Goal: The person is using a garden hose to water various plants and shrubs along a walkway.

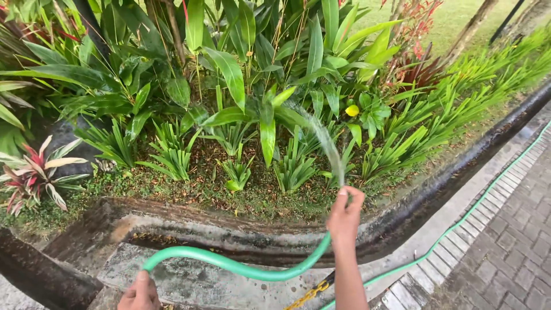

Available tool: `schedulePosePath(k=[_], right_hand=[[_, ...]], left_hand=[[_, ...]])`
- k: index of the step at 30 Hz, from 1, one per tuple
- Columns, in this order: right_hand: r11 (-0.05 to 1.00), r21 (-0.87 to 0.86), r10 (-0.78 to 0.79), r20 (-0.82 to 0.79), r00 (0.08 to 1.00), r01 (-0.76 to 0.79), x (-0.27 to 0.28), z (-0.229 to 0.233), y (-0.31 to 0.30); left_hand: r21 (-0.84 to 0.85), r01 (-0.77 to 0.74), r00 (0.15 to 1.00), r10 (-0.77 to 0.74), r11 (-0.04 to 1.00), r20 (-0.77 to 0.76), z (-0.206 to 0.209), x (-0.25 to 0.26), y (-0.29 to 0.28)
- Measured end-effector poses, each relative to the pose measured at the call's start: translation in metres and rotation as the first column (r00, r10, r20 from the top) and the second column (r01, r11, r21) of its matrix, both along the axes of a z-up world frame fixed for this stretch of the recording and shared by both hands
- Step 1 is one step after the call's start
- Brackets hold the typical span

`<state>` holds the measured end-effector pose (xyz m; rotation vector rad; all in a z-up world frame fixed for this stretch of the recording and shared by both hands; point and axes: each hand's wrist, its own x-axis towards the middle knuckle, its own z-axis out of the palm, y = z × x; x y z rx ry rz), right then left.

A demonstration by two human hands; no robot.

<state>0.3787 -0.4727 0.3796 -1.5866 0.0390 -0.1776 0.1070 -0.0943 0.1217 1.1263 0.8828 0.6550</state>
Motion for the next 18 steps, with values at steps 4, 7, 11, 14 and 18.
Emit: schedulePosePath(k=[4, 7, 11, 14, 18], right_hand=[[0.998, -0.049, -0.045, -0.002, 0.999, 0.044, -0.004, 0.012, -0.002], [0.967, -0.255, 0.014, 0.063, 0.998, 0.002, -0.015, 0.02, 0.018], [0.933, -0.345, 0.138, 0.09, 0.986, -0.099, -0.034, 0.014, 0.049], [0.913, -0.341, 0.254, 0.039, 0.966, -0.226, -0.039, 0.014, 0.067], [0.914, -0.331, 0.261, 0.038, 0.965, -0.234, -0.023, 0.017, 0.065]], left_hand=[[0.131, -0.031, 0.999, 0.029, 0.991, 0.02, -0.005, 0.012, -0.018], [0.055, -0.037, 0.999, 0.039, 0.998, -0.032, 0.021, 0.015, -0.031], [-0.06, -0.068, 0.993, 0.074, 0.996, 0.093, 0.007, 0.017, -0.025], [-0.076, -0.042, 0.993, 0.05, 0.996, 0.103, -0.018, 0.014, -0.013], [0.058, -0.016, 0.999, 0.013, 0.998, 0.049, -0.04, 0.014, -0.003]])
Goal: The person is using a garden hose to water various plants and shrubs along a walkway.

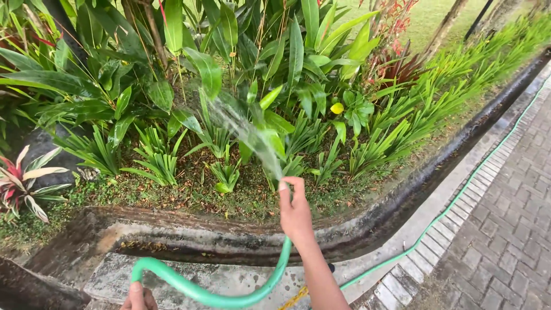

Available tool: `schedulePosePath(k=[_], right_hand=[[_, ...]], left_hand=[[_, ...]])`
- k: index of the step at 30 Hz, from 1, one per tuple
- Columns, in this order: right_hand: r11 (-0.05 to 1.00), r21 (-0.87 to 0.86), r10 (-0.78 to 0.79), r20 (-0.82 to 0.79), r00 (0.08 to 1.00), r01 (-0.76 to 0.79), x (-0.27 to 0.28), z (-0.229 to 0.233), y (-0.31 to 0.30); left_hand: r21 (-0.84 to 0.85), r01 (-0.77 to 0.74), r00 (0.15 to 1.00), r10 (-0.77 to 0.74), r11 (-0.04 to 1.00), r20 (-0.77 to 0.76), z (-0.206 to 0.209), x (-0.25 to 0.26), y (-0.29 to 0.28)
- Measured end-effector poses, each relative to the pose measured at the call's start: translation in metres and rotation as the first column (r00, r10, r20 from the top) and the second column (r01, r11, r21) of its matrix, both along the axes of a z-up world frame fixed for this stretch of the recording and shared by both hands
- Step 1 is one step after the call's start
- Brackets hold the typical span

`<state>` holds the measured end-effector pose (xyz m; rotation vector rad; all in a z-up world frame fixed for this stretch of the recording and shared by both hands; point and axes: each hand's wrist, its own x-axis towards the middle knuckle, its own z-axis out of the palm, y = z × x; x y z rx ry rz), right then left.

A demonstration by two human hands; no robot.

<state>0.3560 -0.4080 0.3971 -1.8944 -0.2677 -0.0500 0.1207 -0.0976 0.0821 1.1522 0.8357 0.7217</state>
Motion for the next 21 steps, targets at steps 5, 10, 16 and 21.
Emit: schedulePosePath(k=[5, 10, 16, 21], right_hand=[[0.996, -0.012, -0.089, 0.052, 0.995, 0.09, 0.034, -0.014, -0.044], [0.963, -0.105, -0.237, 0.104, 0.966, 0.248, 0.049, -0.026, -0.103], [0.941, -0.189, -0.302, -0.108, 0.947, 0.279, 0.048, -0.033, -0.143], [0.985, -0.163, -0.076, -0.087, 0.993, 0.062, 0.038, -0.075, -0.139]], left_hand=[[0.061, -0.059, 0.996, 0.063, 0.996, -0.063, 0.006, 0.005, -0.019], [0.309, -0.158, 0.966, 0.212, 0.938, -0.148, 0.023, 0.019, -0.044], [0.286, 0.008, 0.942, 0.089, 0.958, -0.324, 0.008, 0.034, -0.034], [0.498, 0.023, 0.968, 0.105, 0.867, -0.227, -0.027, 0.033, -0.029]])
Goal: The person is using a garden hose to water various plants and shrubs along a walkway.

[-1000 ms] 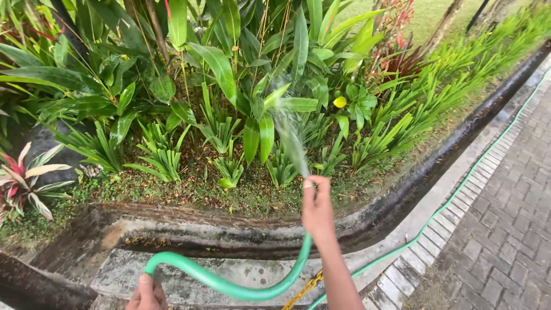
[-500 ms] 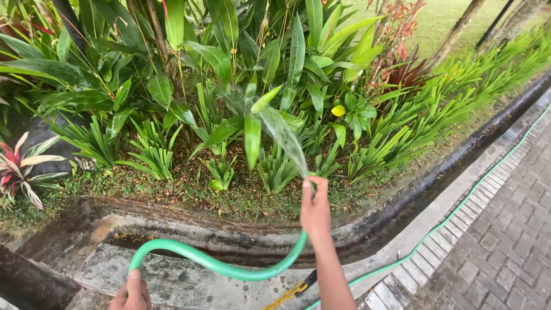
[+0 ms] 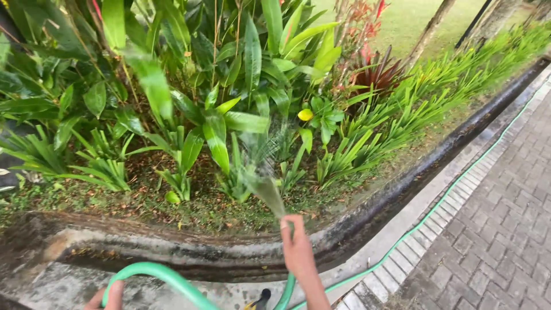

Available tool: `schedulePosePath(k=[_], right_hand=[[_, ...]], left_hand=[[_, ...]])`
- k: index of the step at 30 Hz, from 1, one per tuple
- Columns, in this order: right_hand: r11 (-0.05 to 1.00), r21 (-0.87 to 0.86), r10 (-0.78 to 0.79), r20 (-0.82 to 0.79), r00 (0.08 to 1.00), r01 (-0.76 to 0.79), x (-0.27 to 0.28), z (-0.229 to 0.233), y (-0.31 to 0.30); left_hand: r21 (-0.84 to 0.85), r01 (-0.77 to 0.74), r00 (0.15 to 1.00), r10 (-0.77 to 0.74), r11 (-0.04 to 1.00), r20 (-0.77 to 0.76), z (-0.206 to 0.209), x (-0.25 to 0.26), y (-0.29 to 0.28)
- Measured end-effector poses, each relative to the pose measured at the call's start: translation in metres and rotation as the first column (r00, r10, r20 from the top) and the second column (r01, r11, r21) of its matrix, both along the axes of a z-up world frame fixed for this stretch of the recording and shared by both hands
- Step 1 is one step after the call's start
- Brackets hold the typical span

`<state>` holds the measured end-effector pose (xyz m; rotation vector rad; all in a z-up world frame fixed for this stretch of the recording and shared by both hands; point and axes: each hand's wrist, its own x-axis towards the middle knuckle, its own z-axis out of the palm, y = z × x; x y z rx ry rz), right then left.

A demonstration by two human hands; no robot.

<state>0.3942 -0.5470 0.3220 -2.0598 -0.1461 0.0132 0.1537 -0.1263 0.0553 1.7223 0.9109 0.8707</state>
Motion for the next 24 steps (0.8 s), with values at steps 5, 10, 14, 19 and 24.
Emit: schedulePosePath(k=[5, 10, 14, 19, 24], right_hand=[[0.969, 0.108, 0.224, 0.007, 0.975, -0.223, -0.002, -0.012, -0.004], [0.992, 0.081, -0.1, 0.041, 0.994, 0.096, 0.021, -0.013, -0.034], [0.943, 0.214, -0.254, -0.043, 0.966, 0.257, 0.019, -0.001, -0.041], [0.99, 0.143, -0.037, 0.144, 0.989, 0.017, 0.017, -0.001, -0.01], [0.989, 0.087, 0.119, 0.008, 0.993, -0.119, 0.011, 0.031, 0.026]], left_hand=[[-0.169, -0.077, 0.995, 0.086, 0.983, 0.046, 0.089, 0.016, -0.036], [-0.459, -0.001, 0.995, 0.045, 0.888, 0.084, 0.203, 0.052, -0.095], [-0.518, 0.102, 0.994, -0.069, 0.85, 0.082, 0.227, 0.069, -0.115], [-0.558, 0.16, 0.975, -0.043, 0.814, 0.217, 0.204, 0.083, -0.119], [-0.5, 0.236, 0.943, -0.071, 0.833, 0.327, 0.174, 0.077, -0.109]])
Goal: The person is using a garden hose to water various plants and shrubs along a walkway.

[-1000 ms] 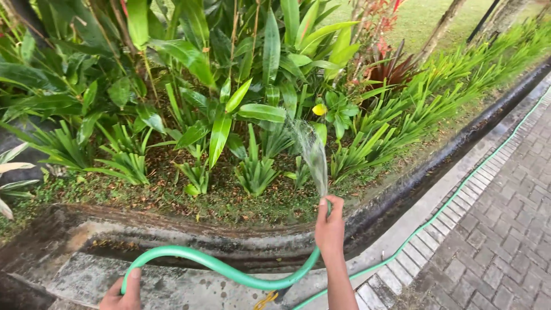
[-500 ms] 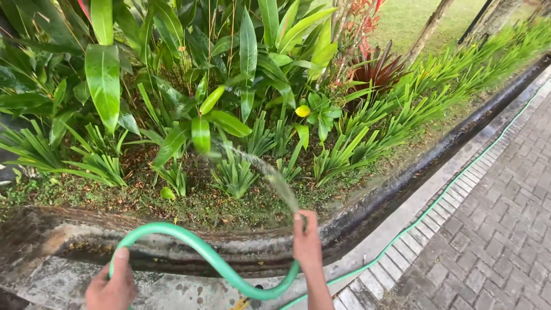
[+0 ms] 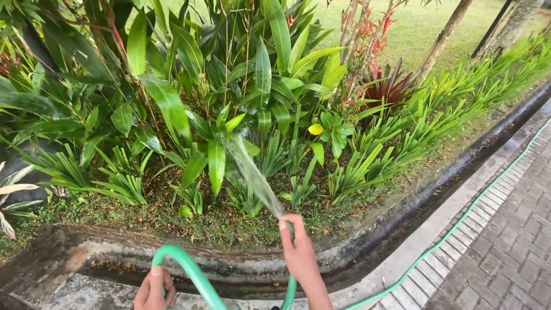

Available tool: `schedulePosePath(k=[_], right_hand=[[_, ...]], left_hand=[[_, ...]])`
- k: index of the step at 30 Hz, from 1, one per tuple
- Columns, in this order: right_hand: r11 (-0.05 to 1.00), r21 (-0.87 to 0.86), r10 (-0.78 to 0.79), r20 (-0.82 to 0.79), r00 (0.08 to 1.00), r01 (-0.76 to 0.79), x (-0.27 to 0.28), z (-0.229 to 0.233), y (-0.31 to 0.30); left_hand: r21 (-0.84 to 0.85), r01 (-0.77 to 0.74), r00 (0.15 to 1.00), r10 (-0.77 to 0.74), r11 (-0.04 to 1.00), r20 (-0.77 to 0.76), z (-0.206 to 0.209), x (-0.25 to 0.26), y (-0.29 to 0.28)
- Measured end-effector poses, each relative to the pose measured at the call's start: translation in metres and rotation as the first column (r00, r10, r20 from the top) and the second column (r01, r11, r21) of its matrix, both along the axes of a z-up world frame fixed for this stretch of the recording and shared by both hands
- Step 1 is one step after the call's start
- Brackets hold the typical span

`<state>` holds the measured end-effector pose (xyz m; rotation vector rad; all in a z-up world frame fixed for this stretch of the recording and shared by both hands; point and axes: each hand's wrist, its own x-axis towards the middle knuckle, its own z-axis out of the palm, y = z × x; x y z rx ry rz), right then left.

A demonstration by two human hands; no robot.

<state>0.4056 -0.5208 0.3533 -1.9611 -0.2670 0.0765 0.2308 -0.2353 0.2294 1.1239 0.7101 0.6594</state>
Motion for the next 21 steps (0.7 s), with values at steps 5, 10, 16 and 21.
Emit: schedulePosePath(k=[5, 10, 16, 21], right_hand=[[0.992, 0.038, -0.119, -0.044, 0.992, 0.12, 0.023, 0.034, -0.015], [0.904, 0.203, -0.406, 0.139, 0.903, 0.375, 0.053, 0.027, -0.061], [0.895, 0.045, -0.441, 0.225, 0.869, 0.443, 0.058, 0.008, -0.075], [0.971, -0.036, -0.23, 0.142, 0.963, 0.238, 0.044, 0.014, -0.045]], left_hand=[[0.113, -0.066, 0.997, 0.06, 0.991, 0.057, -0.027, -0.011, 0.014], [-0.028, 0.027, 0.983, -0.021, 0.999, 0.185, -0.106, -0.018, 0.061], [0.399, -0.101, 0.969, 0.18, 0.911, -0.168, -0.076, -0.025, 0.04], [0.291, -0.138, 0.99, 0.134, 0.947, 0.033, -0.111, -0.02, 0.038]])
